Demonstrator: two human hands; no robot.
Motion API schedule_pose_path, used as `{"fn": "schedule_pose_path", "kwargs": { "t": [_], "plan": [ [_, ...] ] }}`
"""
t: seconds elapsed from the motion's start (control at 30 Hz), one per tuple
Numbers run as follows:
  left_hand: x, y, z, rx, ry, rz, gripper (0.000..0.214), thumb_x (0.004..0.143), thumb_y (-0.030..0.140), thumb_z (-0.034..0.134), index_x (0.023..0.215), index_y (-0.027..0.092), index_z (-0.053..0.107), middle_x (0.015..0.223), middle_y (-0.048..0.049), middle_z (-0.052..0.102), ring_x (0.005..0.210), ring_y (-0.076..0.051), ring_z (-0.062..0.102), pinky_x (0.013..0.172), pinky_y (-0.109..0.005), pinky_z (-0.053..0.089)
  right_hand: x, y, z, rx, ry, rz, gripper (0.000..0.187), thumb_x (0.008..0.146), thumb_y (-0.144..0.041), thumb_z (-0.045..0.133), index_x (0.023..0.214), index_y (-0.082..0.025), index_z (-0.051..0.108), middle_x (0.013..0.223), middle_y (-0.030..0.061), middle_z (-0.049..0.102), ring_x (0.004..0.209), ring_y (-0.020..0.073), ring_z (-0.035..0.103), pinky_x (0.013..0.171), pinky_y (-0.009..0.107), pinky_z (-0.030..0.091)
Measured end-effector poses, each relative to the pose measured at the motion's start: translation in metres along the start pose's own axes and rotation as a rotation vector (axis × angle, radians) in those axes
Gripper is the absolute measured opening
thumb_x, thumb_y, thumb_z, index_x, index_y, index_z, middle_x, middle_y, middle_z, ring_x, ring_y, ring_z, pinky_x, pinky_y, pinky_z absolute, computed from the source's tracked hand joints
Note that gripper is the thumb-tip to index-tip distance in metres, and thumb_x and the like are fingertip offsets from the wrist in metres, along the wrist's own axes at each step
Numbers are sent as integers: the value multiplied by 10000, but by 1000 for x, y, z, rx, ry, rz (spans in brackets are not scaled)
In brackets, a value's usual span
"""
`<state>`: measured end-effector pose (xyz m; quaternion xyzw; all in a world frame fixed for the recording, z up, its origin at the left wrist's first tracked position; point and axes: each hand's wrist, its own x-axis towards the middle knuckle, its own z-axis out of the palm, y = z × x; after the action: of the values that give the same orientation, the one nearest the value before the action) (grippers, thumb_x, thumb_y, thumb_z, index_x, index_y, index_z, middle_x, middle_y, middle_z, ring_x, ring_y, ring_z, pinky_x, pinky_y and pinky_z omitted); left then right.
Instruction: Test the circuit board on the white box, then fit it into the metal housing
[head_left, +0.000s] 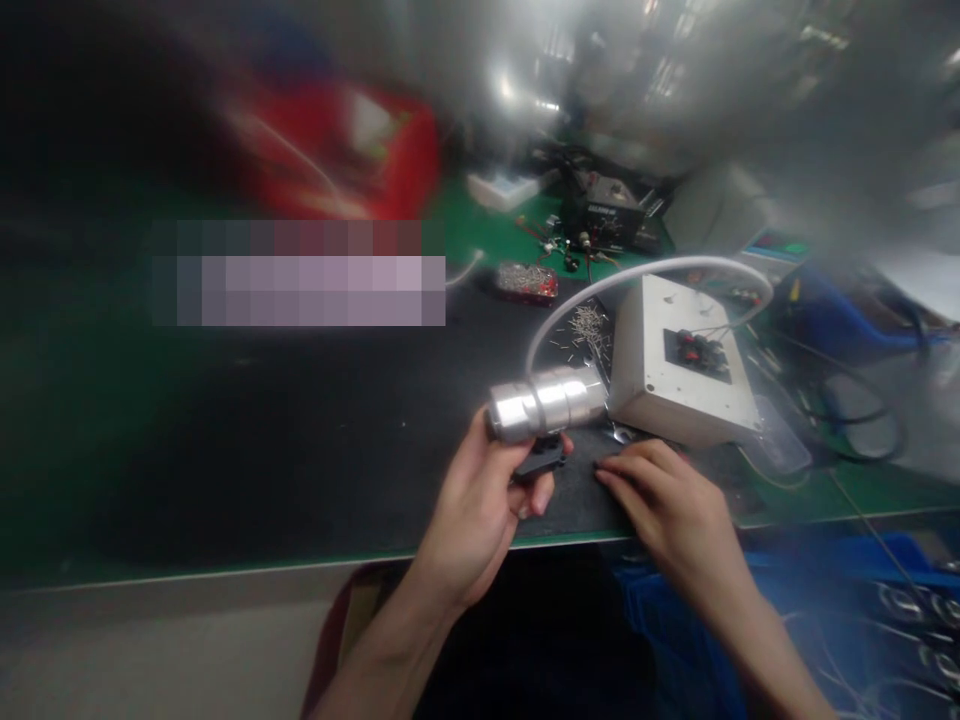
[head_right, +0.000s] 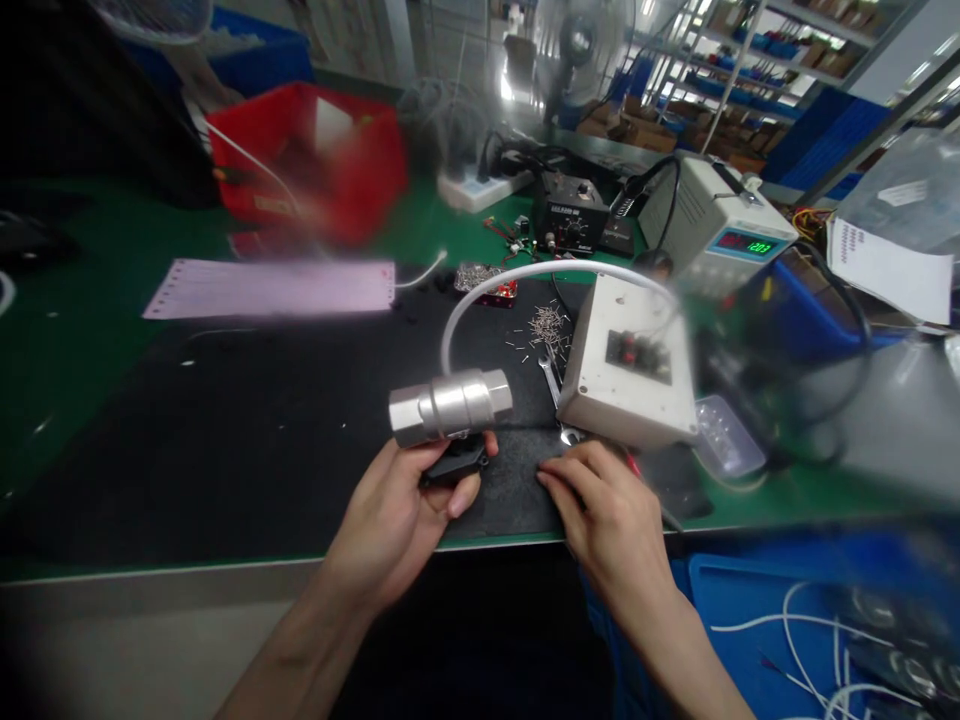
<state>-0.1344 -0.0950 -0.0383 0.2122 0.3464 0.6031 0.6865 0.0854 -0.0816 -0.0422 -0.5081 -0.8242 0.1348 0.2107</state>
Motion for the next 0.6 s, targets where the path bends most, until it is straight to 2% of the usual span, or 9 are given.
{"fn": "schedule_pose_path", "kwargs": {
  "t": [0.17, 0.27, 0.37, 0.47, 0.6],
  "plan": [
    [-1, -2, -3, 18, -11, -5, 264, 1040, 330, 587, 1272, 208, 551, 1057, -95, 725, 621, -93, 548, 565, -243, 370, 9, -10, -9, 119, 65, -17, 136, 1058, -293, 618, 1067, -218, 732, 1047, 41, 698, 928, 172, 661, 824, 296, 512],
    [-2, -5, -4, 40, -25, 9, 279, 1045, 307, 583, 1310, 230, 541, 1071, -79, 716, 628, -96, 552, 575, -253, 378, 13, -33, -19, 256, 157, 60, 68, 1031, -283, 672, 1035, -253, 733, 988, -8, 721, 847, 128, 671, 729, 238, 510],
    [-3, -7, -4, 63, -41, 24, 300, 1052, 302, 574, 1343, 248, 526, 985, -34, 678, 638, -101, 546, 584, -260, 385, 18, -60, -19, 373, 233, 80, 63, 1022, -264, 687, 1047, -275, 744, 1005, -27, 737, 861, 118, 695, 755, 220, 539],
    [-3, -7, -3, 76, -38, 30, 302, 1057, 320, 575, 1348, 258, 520, 877, 8, 610, 663, -108, 541, 591, -256, 396, 22, -79, -8, 406, 322, -2, 133, 1001, -192, 699, 1106, -256, 747, 1076, -1, 751, 934, 146, 718, 846, 253, 577],
    [-4, -7, -2, 78, -24, 30, 287, 1052, 322, 590, 1324, 272, 513, 959, 6, 611, 689, -98, 546, 599, -241, 423, 24, -87, 7, 290, 412, -136, 264, 953, -82, 718, 1179, -218, 737, 1116, 30, 758, 975, 172, 730, 915, 289, 594]
  ]
}}
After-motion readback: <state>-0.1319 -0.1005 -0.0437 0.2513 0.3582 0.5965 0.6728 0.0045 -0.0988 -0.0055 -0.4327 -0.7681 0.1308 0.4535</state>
